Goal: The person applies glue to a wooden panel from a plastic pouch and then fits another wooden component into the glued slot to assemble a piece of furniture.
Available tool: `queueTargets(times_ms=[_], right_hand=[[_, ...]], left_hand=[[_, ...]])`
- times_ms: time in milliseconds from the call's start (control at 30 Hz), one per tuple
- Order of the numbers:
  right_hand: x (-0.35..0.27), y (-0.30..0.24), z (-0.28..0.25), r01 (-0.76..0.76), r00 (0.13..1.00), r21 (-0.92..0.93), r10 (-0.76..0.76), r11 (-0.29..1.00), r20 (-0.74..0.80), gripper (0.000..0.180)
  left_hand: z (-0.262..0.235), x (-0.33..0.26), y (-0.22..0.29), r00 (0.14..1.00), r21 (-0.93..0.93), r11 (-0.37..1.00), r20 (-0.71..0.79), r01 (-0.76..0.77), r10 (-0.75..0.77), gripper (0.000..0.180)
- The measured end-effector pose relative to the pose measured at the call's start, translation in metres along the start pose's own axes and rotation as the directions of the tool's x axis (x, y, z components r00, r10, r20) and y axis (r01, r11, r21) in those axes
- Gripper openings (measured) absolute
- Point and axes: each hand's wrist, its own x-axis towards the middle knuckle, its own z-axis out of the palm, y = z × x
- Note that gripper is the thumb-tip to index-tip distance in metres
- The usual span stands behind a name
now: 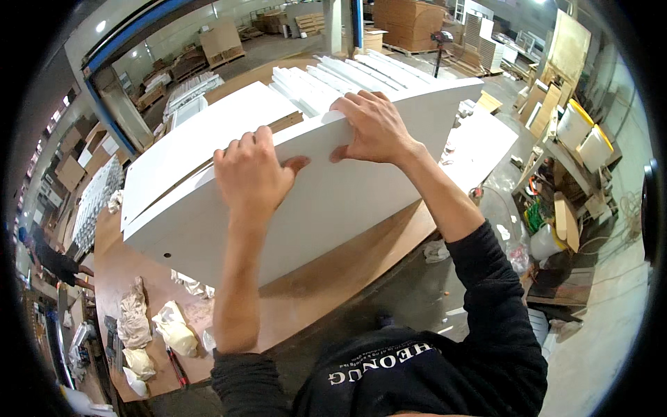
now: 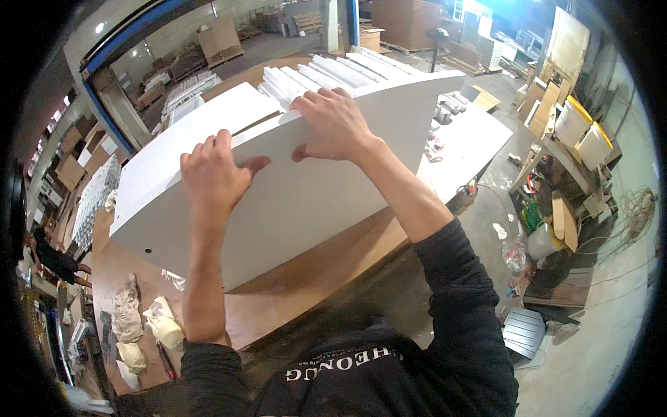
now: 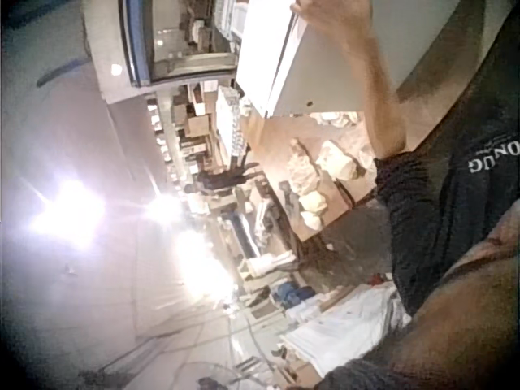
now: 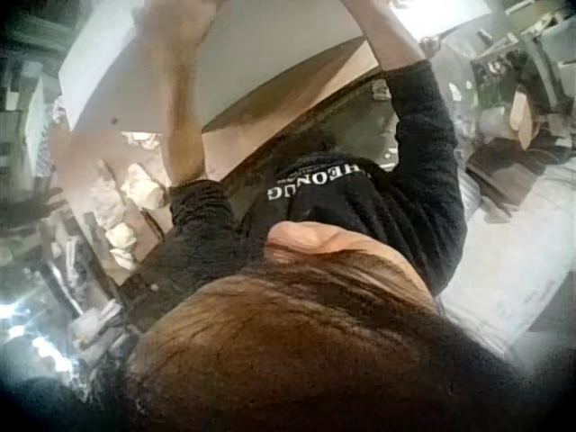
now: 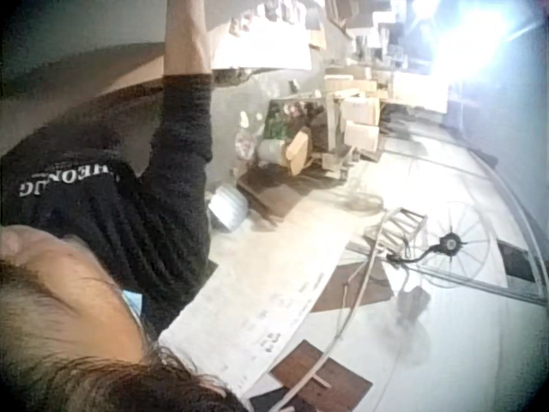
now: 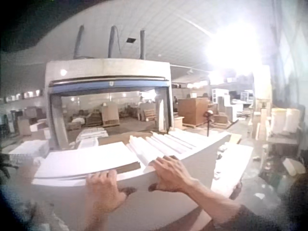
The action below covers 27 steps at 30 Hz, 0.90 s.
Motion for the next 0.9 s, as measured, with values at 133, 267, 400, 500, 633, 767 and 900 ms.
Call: queueTargets(times_ms=[133,267,400,500,633,767,900], right_hand=[[0.002,0.009,0.009,0.077,0.995,-0.046,-0.080,0.996,-0.065,0.067],[0.003,-0.002,-0.007,-0.020,0.998,-0.052,0.023,0.998,0.052,0.069],[0.010,-0.008,-0.024,-0.048,0.982,-0.076,0.061,0.996,0.181,0.065],[0.041,-0.031,-0.040,0.030,0.881,-0.061,0.002,0.998,0.473,0.065],[0.048,-0.099,-0.009,0.137,0.904,0.049,-0.145,0.989,0.401,0.061],[0.053,-0.117,-0.013,0.120,0.921,0.029,-0.122,0.992,0.370,0.058],[0.062,-0.111,-0.016,0.218,0.853,0.064,-0.222,0.974,0.473,0.058]], left_hand=[[0.008,0.001,0.014,0.981,0.008,0.999,-0.189,0.037,-0.035,0.061],[0.014,0.001,0.003,0.982,-0.079,0.996,-0.190,-0.035,0.020,0.067],[-0.018,-0.017,-0.052,0.998,-0.082,0.996,0.050,0.031,-0.027,0.071],[-0.066,-0.001,-0.111,0.904,-0.134,0.978,0.418,0.160,-0.090,0.089],[-0.109,0.024,-0.147,0.923,-0.033,0.971,0.322,0.235,-0.212,0.088],[-0.027,-0.021,-0.196,0.982,-0.182,0.965,0.019,0.190,-0.190,0.083],[-0.069,-0.037,-0.155,0.950,-0.169,0.936,0.097,0.309,-0.297,0.058]])
